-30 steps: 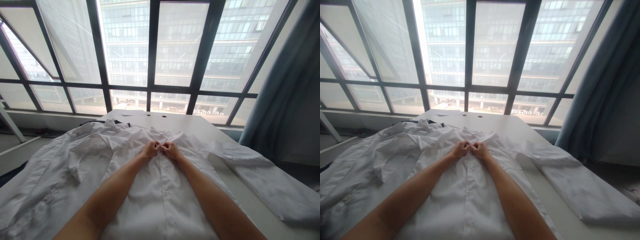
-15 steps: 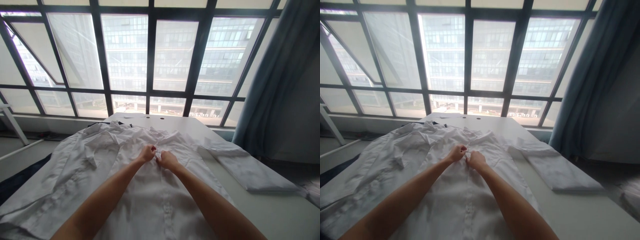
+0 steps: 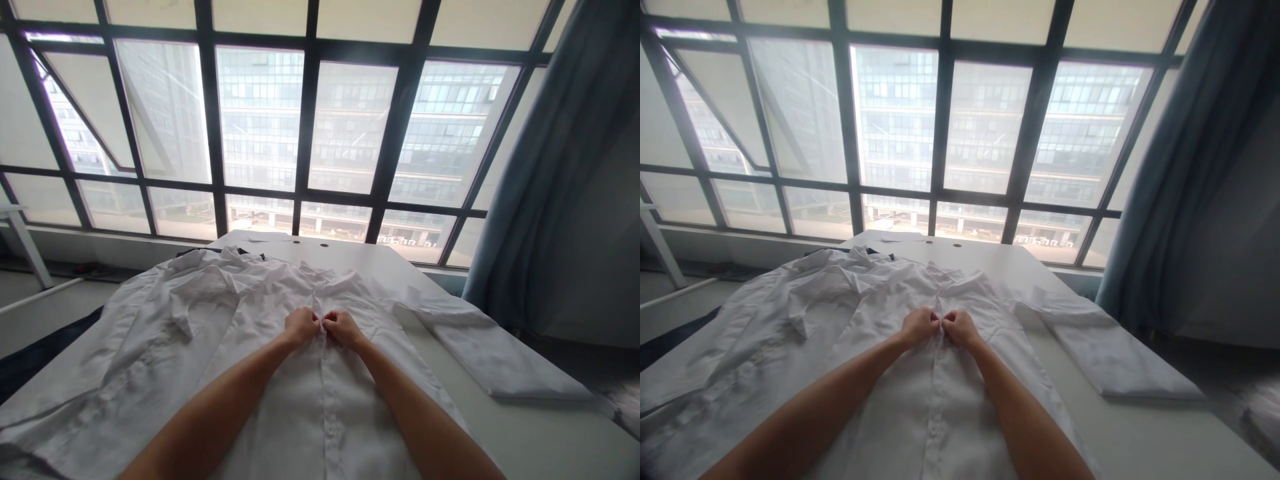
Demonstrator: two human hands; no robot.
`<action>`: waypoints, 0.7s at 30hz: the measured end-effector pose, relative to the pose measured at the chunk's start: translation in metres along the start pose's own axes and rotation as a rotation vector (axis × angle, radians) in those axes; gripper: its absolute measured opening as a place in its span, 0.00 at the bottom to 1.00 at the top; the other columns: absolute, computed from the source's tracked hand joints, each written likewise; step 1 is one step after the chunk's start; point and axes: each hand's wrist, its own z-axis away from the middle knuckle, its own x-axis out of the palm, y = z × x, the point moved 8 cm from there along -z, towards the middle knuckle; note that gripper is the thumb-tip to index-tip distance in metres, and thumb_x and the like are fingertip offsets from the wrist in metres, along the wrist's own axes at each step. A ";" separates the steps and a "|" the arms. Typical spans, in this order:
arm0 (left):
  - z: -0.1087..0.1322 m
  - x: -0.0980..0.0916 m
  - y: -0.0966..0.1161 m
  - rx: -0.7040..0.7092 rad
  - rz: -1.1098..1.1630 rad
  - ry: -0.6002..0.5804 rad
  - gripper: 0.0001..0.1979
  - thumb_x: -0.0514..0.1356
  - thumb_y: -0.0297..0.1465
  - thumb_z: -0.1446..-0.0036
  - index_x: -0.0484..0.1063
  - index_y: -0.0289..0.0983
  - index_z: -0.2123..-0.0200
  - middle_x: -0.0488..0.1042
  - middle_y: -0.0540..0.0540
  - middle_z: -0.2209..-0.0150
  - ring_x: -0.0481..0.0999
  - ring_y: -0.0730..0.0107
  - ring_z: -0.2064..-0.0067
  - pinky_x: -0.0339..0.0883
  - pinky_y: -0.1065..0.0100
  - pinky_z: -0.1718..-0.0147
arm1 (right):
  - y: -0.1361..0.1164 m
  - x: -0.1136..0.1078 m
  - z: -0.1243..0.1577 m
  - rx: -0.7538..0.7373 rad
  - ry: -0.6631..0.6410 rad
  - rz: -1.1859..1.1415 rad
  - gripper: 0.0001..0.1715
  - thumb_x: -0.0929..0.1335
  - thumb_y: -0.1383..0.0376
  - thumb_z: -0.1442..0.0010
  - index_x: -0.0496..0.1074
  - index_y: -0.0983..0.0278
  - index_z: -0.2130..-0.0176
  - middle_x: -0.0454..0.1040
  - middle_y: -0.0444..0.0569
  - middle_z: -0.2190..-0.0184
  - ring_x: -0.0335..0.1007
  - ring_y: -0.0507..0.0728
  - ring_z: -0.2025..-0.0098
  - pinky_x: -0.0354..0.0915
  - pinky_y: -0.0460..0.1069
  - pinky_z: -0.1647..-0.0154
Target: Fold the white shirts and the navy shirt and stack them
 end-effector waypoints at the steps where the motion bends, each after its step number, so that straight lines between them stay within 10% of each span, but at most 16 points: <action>1: -0.002 0.001 -0.001 -0.007 0.039 -0.025 0.04 0.62 0.26 0.52 0.77 0.36 0.77 0.73 0.46 0.77 0.76 0.60 0.64 0.63 0.69 0.65 | 0.001 0.001 -0.001 0.008 -0.006 -0.022 0.05 0.65 0.69 0.50 0.72 0.65 0.74 0.69 0.40 0.86 0.64 0.49 0.84 0.56 0.42 0.83; 7: -0.010 0.012 -0.014 -0.093 0.284 -0.188 0.15 0.60 0.29 0.46 0.66 0.35 0.83 0.59 0.55 0.86 0.61 0.76 0.81 0.52 0.74 0.80 | 0.003 0.003 -0.002 0.020 -0.017 -0.166 0.02 0.65 0.69 0.50 0.69 0.64 0.73 0.65 0.37 0.86 0.62 0.49 0.86 0.55 0.42 0.85; 21: -0.007 0.023 -0.011 -0.180 0.614 -0.318 0.13 0.60 0.32 0.45 0.67 0.33 0.79 0.69 0.52 0.80 0.62 0.81 0.85 0.48 0.76 0.86 | 0.001 -0.001 0.001 0.005 -0.009 -0.312 0.04 0.68 0.67 0.52 0.67 0.64 0.72 0.67 0.37 0.83 0.62 0.49 0.85 0.56 0.42 0.86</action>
